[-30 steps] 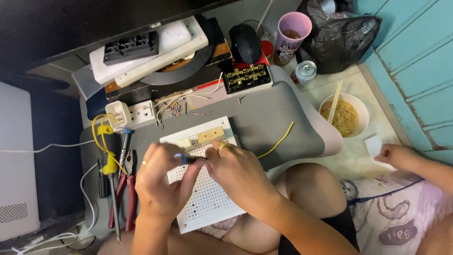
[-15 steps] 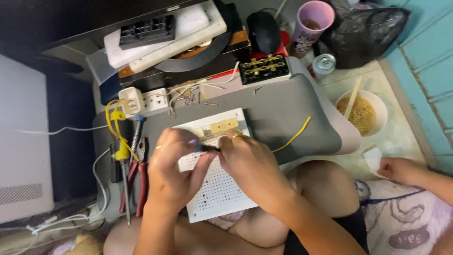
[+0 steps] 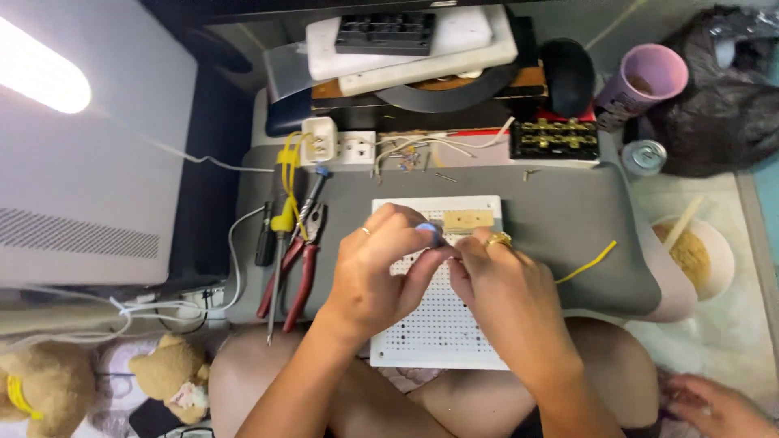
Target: The person is adjusting wires and components on a circuit board, using a screwdriver and pliers to make connections.
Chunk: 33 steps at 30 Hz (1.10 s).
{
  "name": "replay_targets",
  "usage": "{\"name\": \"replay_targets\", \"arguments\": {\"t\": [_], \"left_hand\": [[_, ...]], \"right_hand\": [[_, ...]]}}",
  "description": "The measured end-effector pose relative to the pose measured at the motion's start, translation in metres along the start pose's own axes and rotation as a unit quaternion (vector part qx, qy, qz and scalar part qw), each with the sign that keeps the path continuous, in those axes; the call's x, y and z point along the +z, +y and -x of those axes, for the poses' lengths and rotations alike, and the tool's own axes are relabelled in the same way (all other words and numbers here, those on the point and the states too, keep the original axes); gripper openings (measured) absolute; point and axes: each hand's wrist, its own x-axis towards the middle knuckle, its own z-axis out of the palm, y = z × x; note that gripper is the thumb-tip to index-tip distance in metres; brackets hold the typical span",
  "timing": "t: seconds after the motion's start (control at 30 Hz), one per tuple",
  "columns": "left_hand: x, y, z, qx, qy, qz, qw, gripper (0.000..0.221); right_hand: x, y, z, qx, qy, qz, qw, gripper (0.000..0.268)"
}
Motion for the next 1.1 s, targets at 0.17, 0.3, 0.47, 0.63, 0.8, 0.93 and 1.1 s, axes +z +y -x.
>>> {"name": "replay_targets", "arguments": {"t": [0.17,0.3,0.47,0.63,0.8,0.93,1.1], "left_hand": [[-0.020,-0.012,0.005,0.026,0.142,0.030,0.989,0.035],[-0.032,-0.017,0.006,0.016,0.221,0.028,0.975,0.042],[-0.042,-0.020,0.007,0.024,0.276,0.017,0.961,0.040],[-0.049,-0.025,0.011,0.023,0.295,0.042,0.954,0.039],[-0.054,-0.028,0.013,0.046,0.265,0.070,0.961,0.039],[-0.053,-0.027,0.000,0.075,0.327,0.020,0.942,0.033],[-0.055,-0.028,-0.001,0.075,0.312,0.017,0.947,0.032]], "right_hand": [[-0.008,-0.006,-0.006,-0.017,0.008,0.026,0.999,0.014],[-0.013,-0.005,-0.009,-0.034,0.018,0.015,0.999,0.013],[-0.021,0.001,-0.010,0.010,-0.044,-0.073,0.996,0.007],[-0.033,0.011,-0.031,-0.030,-0.028,-0.102,0.994,0.005],[-0.029,0.009,-0.091,0.033,-0.073,0.022,0.997,0.013],[0.011,0.024,-0.124,-0.119,0.012,0.123,0.985,0.008],[0.035,0.028,-0.136,-0.136,-0.058,0.135,0.980,0.002]]}}
